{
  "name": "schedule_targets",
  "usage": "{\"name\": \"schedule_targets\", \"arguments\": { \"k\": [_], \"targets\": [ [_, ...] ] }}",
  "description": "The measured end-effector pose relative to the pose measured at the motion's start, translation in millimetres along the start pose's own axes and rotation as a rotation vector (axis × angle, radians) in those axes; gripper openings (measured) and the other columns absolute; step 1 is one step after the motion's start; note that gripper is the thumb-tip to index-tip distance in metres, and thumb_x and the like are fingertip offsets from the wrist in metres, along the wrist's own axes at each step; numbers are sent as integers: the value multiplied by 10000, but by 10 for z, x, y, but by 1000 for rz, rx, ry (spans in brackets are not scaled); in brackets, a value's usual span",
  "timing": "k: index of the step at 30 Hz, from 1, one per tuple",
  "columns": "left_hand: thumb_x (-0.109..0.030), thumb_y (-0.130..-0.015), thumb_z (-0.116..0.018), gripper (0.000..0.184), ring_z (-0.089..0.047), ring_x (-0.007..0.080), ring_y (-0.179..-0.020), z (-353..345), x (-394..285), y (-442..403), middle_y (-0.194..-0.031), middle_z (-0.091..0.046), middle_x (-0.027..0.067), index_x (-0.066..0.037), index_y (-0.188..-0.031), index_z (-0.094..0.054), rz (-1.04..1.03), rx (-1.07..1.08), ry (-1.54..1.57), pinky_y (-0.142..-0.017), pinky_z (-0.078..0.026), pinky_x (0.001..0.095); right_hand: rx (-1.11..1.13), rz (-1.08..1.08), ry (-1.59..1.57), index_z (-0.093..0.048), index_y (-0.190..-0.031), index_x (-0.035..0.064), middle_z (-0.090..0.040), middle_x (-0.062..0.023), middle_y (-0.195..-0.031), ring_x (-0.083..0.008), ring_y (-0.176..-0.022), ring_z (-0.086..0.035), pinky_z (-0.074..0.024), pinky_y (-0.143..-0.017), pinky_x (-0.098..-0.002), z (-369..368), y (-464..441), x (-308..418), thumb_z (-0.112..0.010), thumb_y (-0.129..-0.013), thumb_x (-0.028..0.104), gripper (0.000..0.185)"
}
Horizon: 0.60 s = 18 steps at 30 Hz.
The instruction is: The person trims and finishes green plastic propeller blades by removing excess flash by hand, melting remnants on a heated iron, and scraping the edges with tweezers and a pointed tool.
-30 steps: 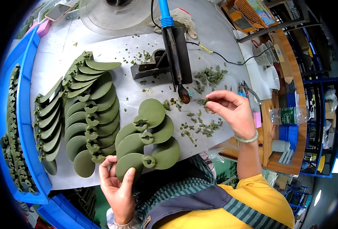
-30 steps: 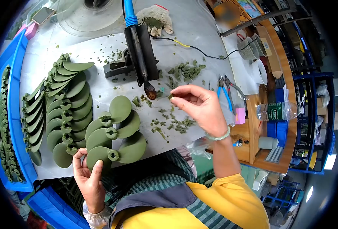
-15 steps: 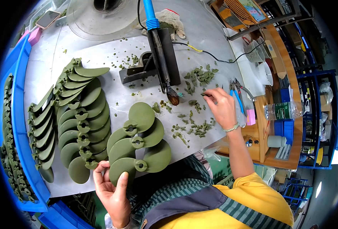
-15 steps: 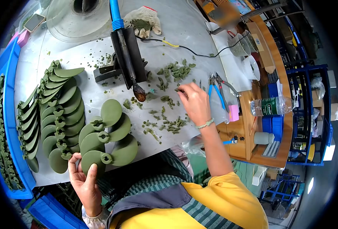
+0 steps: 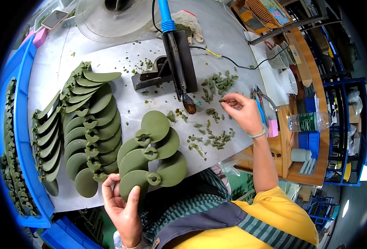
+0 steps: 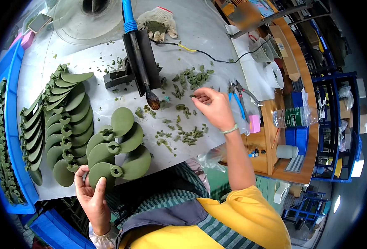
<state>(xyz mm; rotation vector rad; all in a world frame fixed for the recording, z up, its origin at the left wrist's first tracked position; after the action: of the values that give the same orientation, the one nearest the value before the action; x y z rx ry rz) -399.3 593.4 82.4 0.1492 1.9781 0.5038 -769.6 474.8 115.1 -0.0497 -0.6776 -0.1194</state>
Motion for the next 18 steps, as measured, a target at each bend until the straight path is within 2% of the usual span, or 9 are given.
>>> {"name": "schedule_targets", "arguments": {
  "k": [3, 12, 13, 17, 18],
  "targets": [
    [69, -871, -674, 464, -607, 138, -1013, -16, -8, -2, -1096, -639, 108, 8, -1262, -432, -5, -11, -6, -918, -464, 257, -19, -12, -203, -713, -1007, -19, -712, -74, -883, -109, -804, -680, -547, -730, -260, -2, 42, 110, -725, -860, 51, 163],
    [47, -886, -644, 471, -616, 166, -1051, -5, 12, -5, -1150, -630, 124, 2, -1298, -420, -14, 6, -42, -938, -480, 284, -38, 252, -6, -698, -978, -17, -695, -89, -900, -155, -775, -683, -530, -691, -263, -122, 193, 1050, -728, -828, 5, 155],
    [47, -885, -646, 473, -616, 166, -1050, -5, 14, -7, -1150, -631, 125, 2, -1298, -421, -16, 4, -42, -938, -480, 283, -69, 329, 17, -688, -965, -13, -668, -98, -884, -205, -766, -669, -519, -672, -296, -160, 200, 1098, -730, -817, 8, 155],
    [47, -879, -653, 477, -616, 161, -1044, 4, 27, -18, -1144, -635, 124, 1, -1295, -424, -22, -1, -30, -934, -477, 277, -99, 480, 175, -686, -946, 13, -599, -103, -879, -287, -786, -602, -492, -674, -378, -284, 201, 1247, -746, -780, 26, 177],
    [57, -878, -657, 477, -611, 159, -1048, 6, 27, -20, -1146, -631, 125, 6, -1290, -422, -16, -1, -18, -936, -474, 275, -87, 503, 215, -685, -943, 14, -592, -101, -873, -284, -788, -596, -489, -677, -381, -303, 194, 1277, -746, -779, 29, 176]
  ]
}}
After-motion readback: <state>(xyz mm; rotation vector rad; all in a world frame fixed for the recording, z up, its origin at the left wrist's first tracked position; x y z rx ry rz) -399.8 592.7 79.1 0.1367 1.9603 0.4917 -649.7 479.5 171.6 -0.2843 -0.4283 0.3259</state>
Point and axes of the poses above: each hand's wrist, its own y-axis away from the middle knuckle, its own z-axis out of the back of the hand, x = y × z, the point moved 6 cm from there along -y, towards the middle knuckle
